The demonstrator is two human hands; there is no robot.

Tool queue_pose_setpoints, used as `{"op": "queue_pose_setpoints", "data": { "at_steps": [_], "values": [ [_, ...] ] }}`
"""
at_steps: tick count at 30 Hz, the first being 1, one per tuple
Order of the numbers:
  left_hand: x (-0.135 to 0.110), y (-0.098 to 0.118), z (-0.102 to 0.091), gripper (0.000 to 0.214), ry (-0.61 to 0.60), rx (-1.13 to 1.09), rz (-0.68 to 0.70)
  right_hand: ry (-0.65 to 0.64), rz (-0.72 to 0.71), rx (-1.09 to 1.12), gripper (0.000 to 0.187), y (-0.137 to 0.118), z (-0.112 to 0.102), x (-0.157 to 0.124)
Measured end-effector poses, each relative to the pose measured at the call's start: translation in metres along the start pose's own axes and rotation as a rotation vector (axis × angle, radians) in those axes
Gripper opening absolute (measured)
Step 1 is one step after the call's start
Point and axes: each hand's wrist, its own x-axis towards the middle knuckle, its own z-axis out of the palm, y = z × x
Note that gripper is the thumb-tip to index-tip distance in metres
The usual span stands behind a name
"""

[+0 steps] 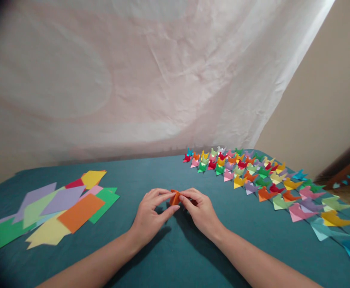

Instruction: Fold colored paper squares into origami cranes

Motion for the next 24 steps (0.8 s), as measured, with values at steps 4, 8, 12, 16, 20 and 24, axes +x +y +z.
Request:
{"op": "queue_pose_setpoints", "data": {
  "at_steps": [4,8,12,16,20,24],
  "values": [
    [-0.0004,-0.0004,-0.0002,0.016,0.024,-0.05,-0.039,0.012,-0.057,-0.079,0.022,-0.001,0.0017,-0.0024],
    [-0.0004,-0.0008,0.0002,0.012,0.032,-0.083,-0.036,0.006,-0.114,-0.127,0.022,-0.0016,0.0024,-0.0046],
    [-0.0004,-0.001,0.0012,0.012,0.061,-0.097,-0.01,0.01,-0.157,-0.133,0.021,-0.003,0.0028,-0.0055],
    [0.0001,0.0001,0.0016,0.013,0.076,-0.098,0.019,0.026,-0.177,-0.137,0.021,-0.0051,0.0031,-0.0058],
    [-0.0002,0.0018,0.0014,0.014,0.073,-0.091,0.028,0.033,-0.192,-0.148,0.02,-0.0057,0.0028,-0.0061],
    [-0.0009,0.002,0.0013,0.014,0.077,-0.084,0.029,0.034,-0.208,-0.172,0.019,-0.0053,0.0019,-0.0064]
  ]
}}
